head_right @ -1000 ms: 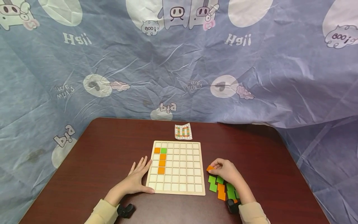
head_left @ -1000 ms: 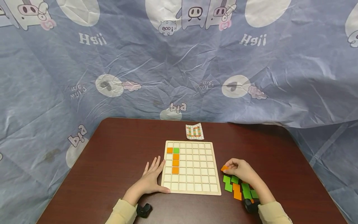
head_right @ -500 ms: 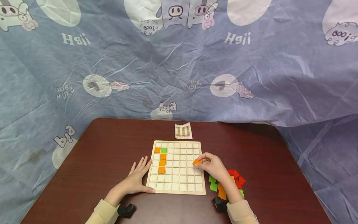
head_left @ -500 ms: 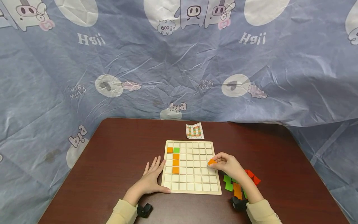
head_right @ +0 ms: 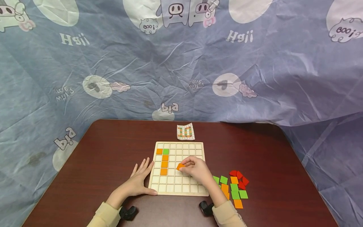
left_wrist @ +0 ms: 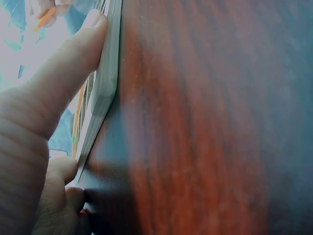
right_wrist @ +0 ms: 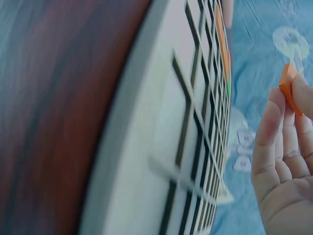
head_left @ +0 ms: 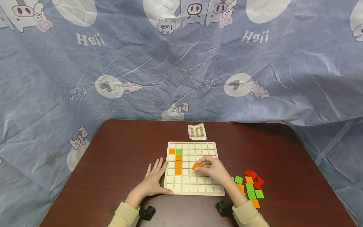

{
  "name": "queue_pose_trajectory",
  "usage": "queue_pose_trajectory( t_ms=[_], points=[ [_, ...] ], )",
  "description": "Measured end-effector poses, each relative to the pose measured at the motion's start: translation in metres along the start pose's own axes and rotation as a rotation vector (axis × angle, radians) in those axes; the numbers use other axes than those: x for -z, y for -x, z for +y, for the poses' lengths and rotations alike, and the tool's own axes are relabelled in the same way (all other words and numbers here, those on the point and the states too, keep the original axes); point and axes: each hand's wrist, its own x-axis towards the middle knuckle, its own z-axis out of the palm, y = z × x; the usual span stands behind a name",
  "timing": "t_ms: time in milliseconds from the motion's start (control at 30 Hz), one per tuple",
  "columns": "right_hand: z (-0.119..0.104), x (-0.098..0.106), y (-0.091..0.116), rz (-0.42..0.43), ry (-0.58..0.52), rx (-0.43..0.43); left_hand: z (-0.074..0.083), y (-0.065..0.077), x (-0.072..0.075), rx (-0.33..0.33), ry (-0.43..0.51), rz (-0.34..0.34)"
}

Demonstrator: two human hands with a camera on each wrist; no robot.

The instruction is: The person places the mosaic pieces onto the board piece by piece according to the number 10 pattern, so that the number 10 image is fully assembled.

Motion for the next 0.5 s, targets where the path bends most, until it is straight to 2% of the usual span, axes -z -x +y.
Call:
queue_pose_trajectory(
  t_ms=[233, 500],
  points=[
    [0.000, -0.029, -0.005, -0.036, 0.036, 0.062, -0.001, -0.001, -0.001, 0.013, 0.005, 0.000],
    [-0.005, -0.054, -0.006, -0.061, 0.219, 0.151, -0.001, -0.002, -0.002, 0.014, -0.008, 0.013]
  ],
)
